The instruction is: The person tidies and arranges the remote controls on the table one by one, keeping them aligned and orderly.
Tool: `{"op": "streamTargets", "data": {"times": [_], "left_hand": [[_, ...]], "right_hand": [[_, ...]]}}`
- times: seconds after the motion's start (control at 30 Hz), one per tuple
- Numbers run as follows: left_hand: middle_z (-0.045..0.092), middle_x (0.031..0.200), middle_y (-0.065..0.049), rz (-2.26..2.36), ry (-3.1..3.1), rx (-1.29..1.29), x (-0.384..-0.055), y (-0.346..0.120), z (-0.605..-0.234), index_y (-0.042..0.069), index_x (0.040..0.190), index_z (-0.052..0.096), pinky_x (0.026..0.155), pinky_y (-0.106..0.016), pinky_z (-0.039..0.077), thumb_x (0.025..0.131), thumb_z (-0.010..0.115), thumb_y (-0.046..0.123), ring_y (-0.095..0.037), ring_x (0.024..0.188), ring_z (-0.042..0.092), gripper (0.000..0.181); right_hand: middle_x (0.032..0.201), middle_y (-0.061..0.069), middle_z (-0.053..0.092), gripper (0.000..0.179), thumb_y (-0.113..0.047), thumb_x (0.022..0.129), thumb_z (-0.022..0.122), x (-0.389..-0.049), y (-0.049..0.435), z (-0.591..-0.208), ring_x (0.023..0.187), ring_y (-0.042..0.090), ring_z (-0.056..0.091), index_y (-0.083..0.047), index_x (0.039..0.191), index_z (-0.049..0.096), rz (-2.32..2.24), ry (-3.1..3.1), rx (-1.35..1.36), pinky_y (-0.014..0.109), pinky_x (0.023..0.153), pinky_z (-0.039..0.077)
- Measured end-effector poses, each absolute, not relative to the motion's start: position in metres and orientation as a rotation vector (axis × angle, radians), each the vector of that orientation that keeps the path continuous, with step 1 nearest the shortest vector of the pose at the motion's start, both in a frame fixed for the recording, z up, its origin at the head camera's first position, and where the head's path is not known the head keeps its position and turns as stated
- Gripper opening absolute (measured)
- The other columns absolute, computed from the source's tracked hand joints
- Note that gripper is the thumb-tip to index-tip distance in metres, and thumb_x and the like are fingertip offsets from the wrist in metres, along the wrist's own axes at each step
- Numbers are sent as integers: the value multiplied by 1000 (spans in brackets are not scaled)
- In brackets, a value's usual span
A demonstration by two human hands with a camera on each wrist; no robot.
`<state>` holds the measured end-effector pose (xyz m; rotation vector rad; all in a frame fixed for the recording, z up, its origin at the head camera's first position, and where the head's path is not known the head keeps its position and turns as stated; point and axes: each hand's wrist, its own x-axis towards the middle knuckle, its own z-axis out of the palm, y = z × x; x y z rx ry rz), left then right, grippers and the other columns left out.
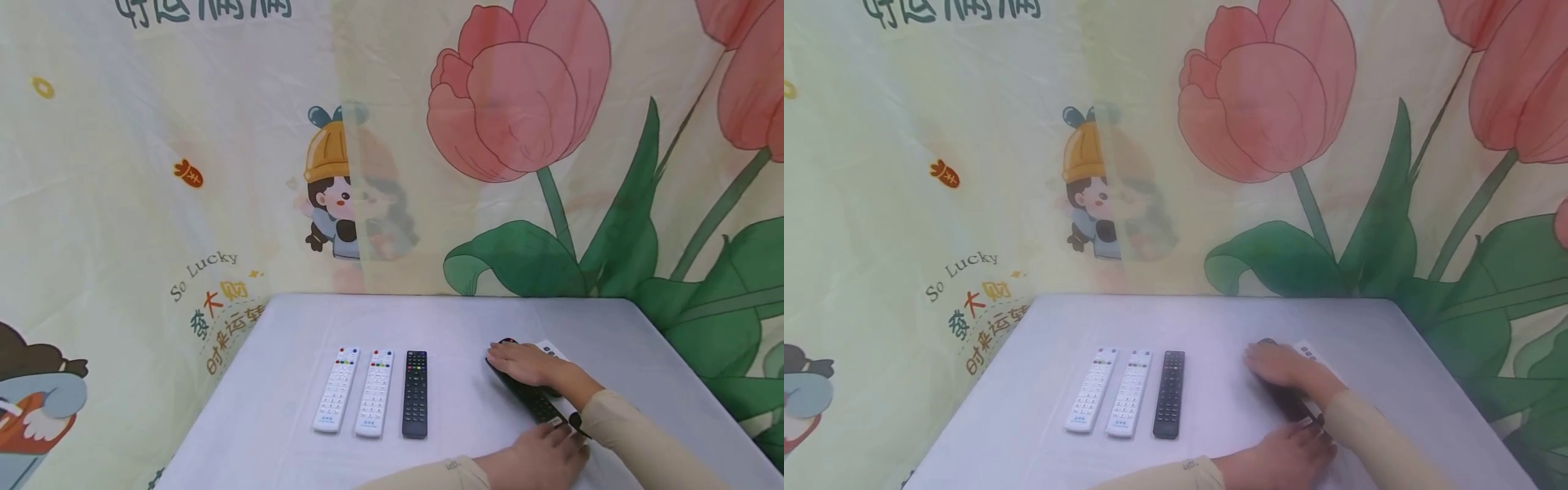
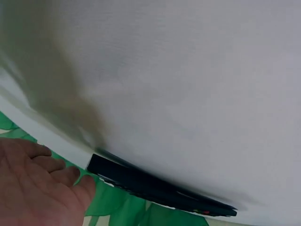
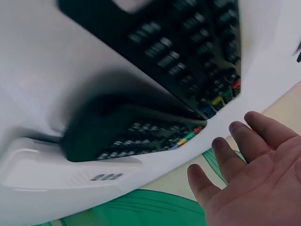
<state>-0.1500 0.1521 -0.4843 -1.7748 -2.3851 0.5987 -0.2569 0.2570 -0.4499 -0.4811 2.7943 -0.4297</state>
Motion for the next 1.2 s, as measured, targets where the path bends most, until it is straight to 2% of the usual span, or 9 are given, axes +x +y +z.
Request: {"op": "streamTargets", "data": {"times": [0.1,0.27,0.33,0.5,0.83,1.2], "left_hand": [[12,165,4,637,-2441,-1772,-149,156,-488,22,159,17,119,-21,19,98,24,69,-10,150,15,77],[26,161,7,671,-2410,-1746,-148,158,-490,23,157,26,119,-22,20,99,26,67,-8,147,23,73],[27,160,8,675,-2423,-1754,-149,158,-490,23,157,27,120,-23,19,99,26,67,-8,147,23,72],[17,164,6,660,-2546,-1746,-155,161,-492,24,159,17,118,-20,18,97,26,69,-9,148,15,77],[10,165,-1,646,-2684,-1665,-156,163,-499,28,159,15,119,-22,18,95,23,73,-15,151,10,78],[18,163,-4,583,-2571,-1784,-154,149,-492,23,157,25,118,-21,22,99,28,67,-14,149,16,73]], "right_hand": [[153,17,43,63,-49,105,32,-262,253,-451,145,43,32,-3,146,48,-408,2772,-472,64,115,26],[152,20,43,58,-41,106,37,-259,245,-455,144,42,34,1,144,48,-404,2737,-456,60,117,26],[152,21,44,57,-39,106,38,-258,243,-456,144,42,33,2,143,49,-400,2741,-468,61,118,23],[150,20,46,54,-38,106,37,-256,241,-450,144,45,31,0,142,52,-331,2762,-487,65,117,18],[150,18,47,57,-43,105,34,-265,243,-456,145,44,30,-4,142,53,-298,2743,-449,67,116,17],[151,19,46,59,-44,105,34,-260,248,-452,145,46,28,-2,143,51,-340,2735,-421,67,117,16]]}}
